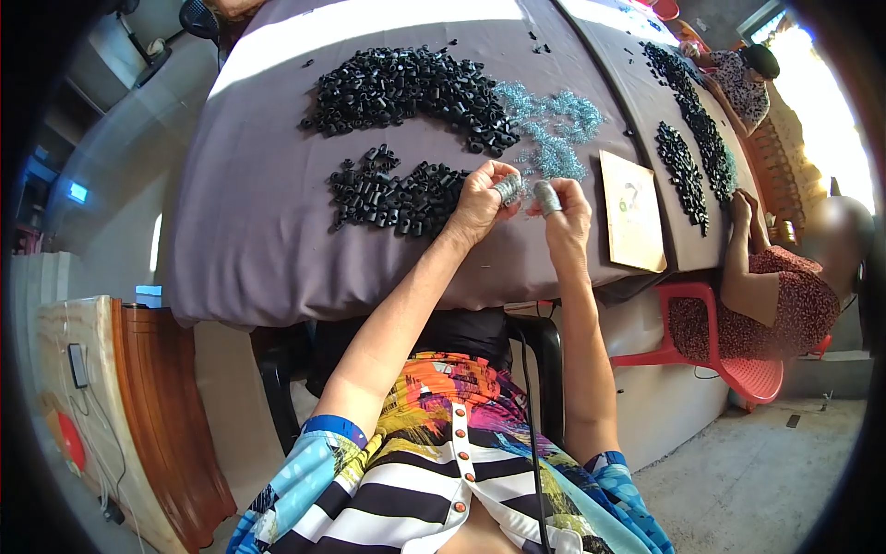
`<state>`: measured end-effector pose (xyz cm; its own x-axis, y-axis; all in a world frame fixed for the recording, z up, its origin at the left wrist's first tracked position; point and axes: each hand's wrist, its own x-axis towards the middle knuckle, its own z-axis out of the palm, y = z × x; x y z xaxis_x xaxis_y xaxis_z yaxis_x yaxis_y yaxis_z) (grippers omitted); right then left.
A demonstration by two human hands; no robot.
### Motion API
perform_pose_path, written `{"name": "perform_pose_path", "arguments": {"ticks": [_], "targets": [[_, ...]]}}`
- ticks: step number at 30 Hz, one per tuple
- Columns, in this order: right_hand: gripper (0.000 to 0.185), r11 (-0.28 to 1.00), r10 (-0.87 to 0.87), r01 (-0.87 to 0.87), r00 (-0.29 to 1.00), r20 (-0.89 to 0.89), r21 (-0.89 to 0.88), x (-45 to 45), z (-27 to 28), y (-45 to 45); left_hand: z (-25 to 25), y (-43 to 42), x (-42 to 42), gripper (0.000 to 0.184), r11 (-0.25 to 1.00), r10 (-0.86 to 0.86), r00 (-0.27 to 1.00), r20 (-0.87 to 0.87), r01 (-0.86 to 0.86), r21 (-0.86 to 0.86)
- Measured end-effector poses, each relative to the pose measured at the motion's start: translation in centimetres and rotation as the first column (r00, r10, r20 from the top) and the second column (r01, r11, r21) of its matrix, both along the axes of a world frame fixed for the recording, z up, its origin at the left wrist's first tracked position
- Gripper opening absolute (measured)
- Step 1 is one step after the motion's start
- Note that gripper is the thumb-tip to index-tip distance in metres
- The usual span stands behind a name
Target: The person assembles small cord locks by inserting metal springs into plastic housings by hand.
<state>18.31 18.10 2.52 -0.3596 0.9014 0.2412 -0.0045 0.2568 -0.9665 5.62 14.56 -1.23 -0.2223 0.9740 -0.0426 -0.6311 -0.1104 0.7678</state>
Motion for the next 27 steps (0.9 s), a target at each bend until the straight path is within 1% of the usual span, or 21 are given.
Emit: {"name": "perform_pose_path", "arguments": {"ticks": [1, 2, 4, 7, 9, 12, 13, 15, 16, 18, 19, 22, 25, 27], "targets": [[0.004, 1.0, -0.012, 0.011, 1.0, -0.025, -0.018, 0.3, -0.1, 0.4, -0.2, 0.0, -0.1, 0.01, 1.0, -0.013, 1.0, 0.024, 0.012, 0.017], [0.006, 0.999, -0.027, 0.026, 0.998, -0.049, -0.036, 0.6, -0.1, 0.6, -0.3, 0.1, 0.0, 0.01, 1.0, 0.005, 1.0, 0.019, -0.005, -0.012], [0.003, 0.997, -0.05, 0.051, 0.998, 0.025, -0.057, 0.9, 0.3, 0.8, 0.5, -0.1, 0.3, 0.011, 0.997, 0.036, 0.999, 0.009, -0.035, -0.067], [0.009, 0.997, -0.031, 0.039, 0.992, 0.121, -0.064, 1.4, -0.8, 2.2, 0.0, -0.1, -0.1, 0.012, 0.997, -0.044, 0.998, 0.048, 0.042, 0.058], [0.015, 0.996, -0.021, 0.037, 0.981, 0.191, -0.078, 1.6, -1.4, 2.8, 0.0, 0.0, 0.1, 0.012, 0.998, -0.031, 0.999, 0.039, 0.029, 0.055], [0.019, 0.994, -0.103, 0.105, 0.974, 0.202, -0.001, 1.3, -1.1, 2.2, 0.7, -0.3, 0.2, 0.012, 0.999, -0.02, 1.0, 0.008, 0.019, 0.03], [0.019, 0.996, -0.089, 0.088, 0.974, 0.209, 0.014, 1.1, -0.7, 1.8, 0.8, -0.4, 0.3, 0.012, 1.0, -0.019, 1.0, -0.003, 0.019, 0.017], [0.018, 0.998, -0.066, 0.059, 0.972, 0.225, 0.039, 0.9, 0.3, 0.8, 0.3, -0.1, 0.4, 0.016, 0.997, -0.026, 0.995, -0.093, 0.032, 0.064], [0.018, 1.0, -0.02, 0.023, 0.974, 0.227, -0.009, 0.9, 0.7, 0.5, 0.0, 0.0, 0.4, 0.017, 0.995, -0.029, 0.99, -0.14, 0.042, 0.088], [0.018, 0.994, 0.074, -0.054, 0.973, 0.218, -0.099, 0.7, 1.3, 0.1, -0.3, 0.0, 0.4, 0.022, 0.989, -0.044, 0.986, -0.158, 0.065, 0.135], [0.017, 0.998, 0.059, -0.05, 0.969, 0.239, -0.045, 0.8, 0.7, 0.5, -0.4, 0.0, 0.3, 0.024, 0.985, -0.048, 0.985, -0.168, 0.075, 0.158], [0.02, 0.981, 0.125, -0.099, 0.98, 0.154, -0.17, 1.1, 0.7, 1.0, 0.1, -0.1, 0.6, 0.029, 0.99, 0.012, 0.974, -0.224, 0.02, 0.138], [0.023, 0.974, 0.157, -0.138, 0.983, 0.096, -0.18, 1.2, 0.8, 0.9, 0.7, -0.5, 0.7, 0.027, 0.994, 0.012, 0.982, -0.19, 0.009, 0.106], [0.023, 0.963, 0.167, -0.162, 0.986, 0.004, -0.214, 1.1, 0.7, 0.7, 0.5, -0.3, 0.5, 0.026, 0.994, -0.022, 0.989, -0.145, 0.037, 0.099]]}}
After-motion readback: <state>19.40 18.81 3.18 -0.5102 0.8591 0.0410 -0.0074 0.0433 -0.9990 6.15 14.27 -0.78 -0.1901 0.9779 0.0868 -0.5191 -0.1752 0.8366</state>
